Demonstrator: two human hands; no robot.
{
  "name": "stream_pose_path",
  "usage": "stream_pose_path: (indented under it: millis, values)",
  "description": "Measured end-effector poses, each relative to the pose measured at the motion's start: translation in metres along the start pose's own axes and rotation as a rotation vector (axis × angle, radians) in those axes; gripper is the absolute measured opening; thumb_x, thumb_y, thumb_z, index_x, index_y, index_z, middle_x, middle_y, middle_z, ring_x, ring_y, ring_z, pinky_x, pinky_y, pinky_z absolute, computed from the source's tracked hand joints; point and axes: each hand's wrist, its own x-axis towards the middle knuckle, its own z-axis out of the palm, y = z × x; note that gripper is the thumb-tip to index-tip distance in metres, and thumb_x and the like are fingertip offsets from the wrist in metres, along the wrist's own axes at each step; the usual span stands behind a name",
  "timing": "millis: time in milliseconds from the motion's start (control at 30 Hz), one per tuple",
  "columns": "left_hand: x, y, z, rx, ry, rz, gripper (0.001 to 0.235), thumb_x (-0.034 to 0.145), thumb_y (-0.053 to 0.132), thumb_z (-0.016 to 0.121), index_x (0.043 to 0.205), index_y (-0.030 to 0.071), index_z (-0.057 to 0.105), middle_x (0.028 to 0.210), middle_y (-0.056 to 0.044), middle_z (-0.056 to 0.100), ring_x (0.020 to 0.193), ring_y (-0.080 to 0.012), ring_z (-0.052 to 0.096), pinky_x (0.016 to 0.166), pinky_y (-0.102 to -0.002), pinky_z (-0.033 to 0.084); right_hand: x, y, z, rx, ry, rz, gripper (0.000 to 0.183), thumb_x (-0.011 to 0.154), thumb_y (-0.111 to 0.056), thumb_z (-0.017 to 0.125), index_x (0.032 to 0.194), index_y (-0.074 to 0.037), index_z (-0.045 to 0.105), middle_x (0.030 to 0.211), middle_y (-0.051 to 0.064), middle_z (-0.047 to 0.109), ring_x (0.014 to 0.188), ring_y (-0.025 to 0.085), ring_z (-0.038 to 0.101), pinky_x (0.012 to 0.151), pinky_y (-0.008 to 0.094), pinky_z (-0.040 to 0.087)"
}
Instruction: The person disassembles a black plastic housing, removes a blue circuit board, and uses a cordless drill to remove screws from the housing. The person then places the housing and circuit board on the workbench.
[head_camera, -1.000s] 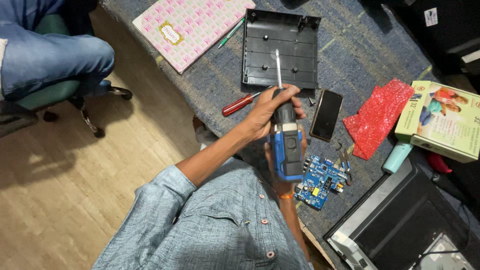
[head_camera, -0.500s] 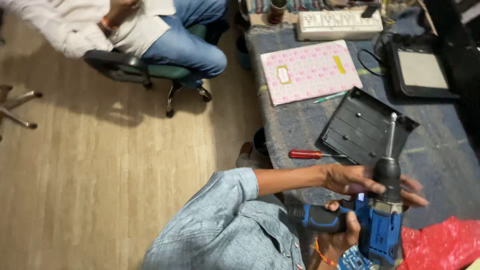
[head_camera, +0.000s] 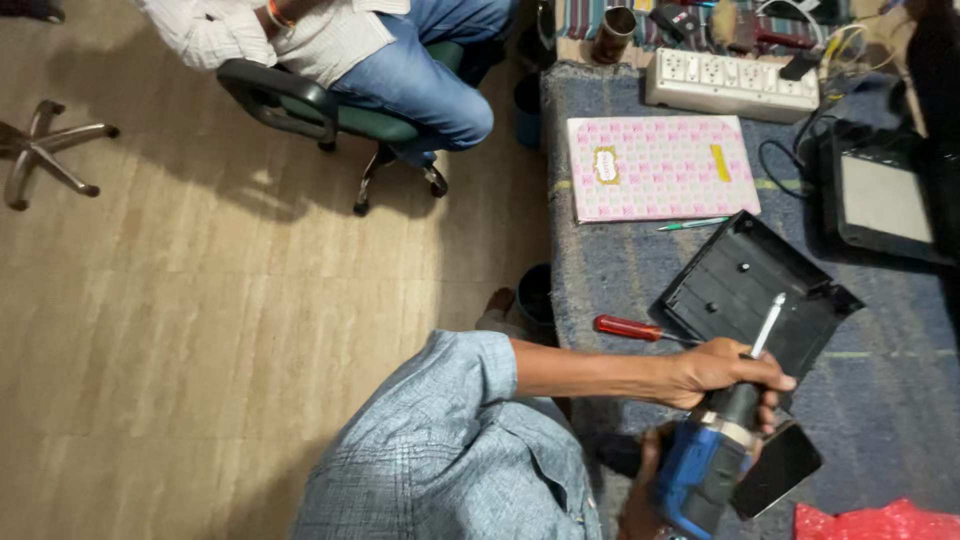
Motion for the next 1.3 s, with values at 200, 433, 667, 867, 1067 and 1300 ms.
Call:
stream_pose_path:
  millis: [200, 433, 667, 867, 1067, 1300]
  values:
    - [0.004, 0.009, 0.019, -0.013, -0.007, 0.089, 0.022, 0.093, 0.015, 0.077, 0.096, 0.001, 0.061, 0.079, -0.007, 0.065, 0.064, -0.021, 0.071, 0.063, -0.042, 0.063, -0.024, 0.005, 0.009, 0.366, -0.127, 0.385, 0.078, 0.098, -0.026, 0.068, 0.164, -0.004, 0.032, 0.12, 0.02, 0.069, 0.098, 0.029, 0.071, 0.083, 0.038, 0.057]
    - [-0.063, 0.038, 0.03, 0.149, -0.182, 0.017, 0.053, 0.093, 0.025, 0.078, 0.136, 0.004, 0.054, 0.126, -0.02, 0.065, 0.114, -0.0268, 0.066, 0.1, -0.042, 0.054, -0.016, -0.035, -0.001, 0.158, -0.104, 0.257, 0.077, 0.095, -0.02, 0.068, 0.162, -0.006, 0.034, 0.123, 0.019, 0.067, 0.099, 0.028, 0.07, 0.083, 0.039, 0.057]
    - [-0.057, 0.037, 0.039, 0.307, -0.438, 0.079, 0.066, 0.095, 0.047, 0.078, 0.133, -0.004, 0.061, 0.149, -0.018, 0.057, 0.132, -0.0231, 0.057, 0.114, -0.039, 0.046, -0.027, -0.058, 0.03, 0.166, -0.082, 0.3, 0.077, 0.091, -0.013, 0.068, 0.161, -0.007, 0.035, 0.126, 0.018, 0.065, 0.1, 0.028, 0.069, 0.083, 0.039, 0.056]
    - [-0.04, 0.004, 0.011, -0.038, 0.054, -0.297, 0.055, 0.092, 0.046, 0.075, 0.119, -0.002, 0.069, 0.113, -0.016, 0.073, 0.096, -0.023, 0.072, 0.091, -0.04, 0.059, 0.0, -0.12, 0.015, -0.643, -0.282, -0.341, 0.078, 0.088, -0.008, 0.069, 0.16, -0.008, 0.037, 0.129, 0.017, 0.063, 0.101, 0.027, 0.068, 0.083, 0.04, 0.056]
    - [-0.059, -0.022, -0.022, 0.362, 0.215, -0.136, 0.047, 0.101, 0.044, 0.07, 0.11, -0.002, 0.075, 0.097, -0.009, 0.073, 0.083, -0.0156, 0.068, 0.074, -0.032, 0.057, -0.008, -0.129, -0.02, -1.585, -0.232, -0.541, 0.083, 0.083, -0.007, 0.079, 0.157, -0.023, 0.047, 0.124, 0.012, 0.071, 0.094, 0.027, 0.071, 0.079, 0.039, 0.058]
    - [-0.023, 0.024, -0.087, 1.535, 0.279, 0.604, 0.033, 0.098, 0.034, 0.073, 0.108, 0.003, 0.073, 0.102, -0.015, 0.076, 0.09, -0.0254, 0.075, 0.078, -0.039, 0.059, -0.054, -0.07, -0.04, -1.001, 0.111, -0.303, 0.087, 0.085, -0.019, 0.08, 0.159, -0.002, 0.036, 0.116, 0.008, 0.069, 0.095, 0.02, 0.068, 0.092, 0.034, 0.057]
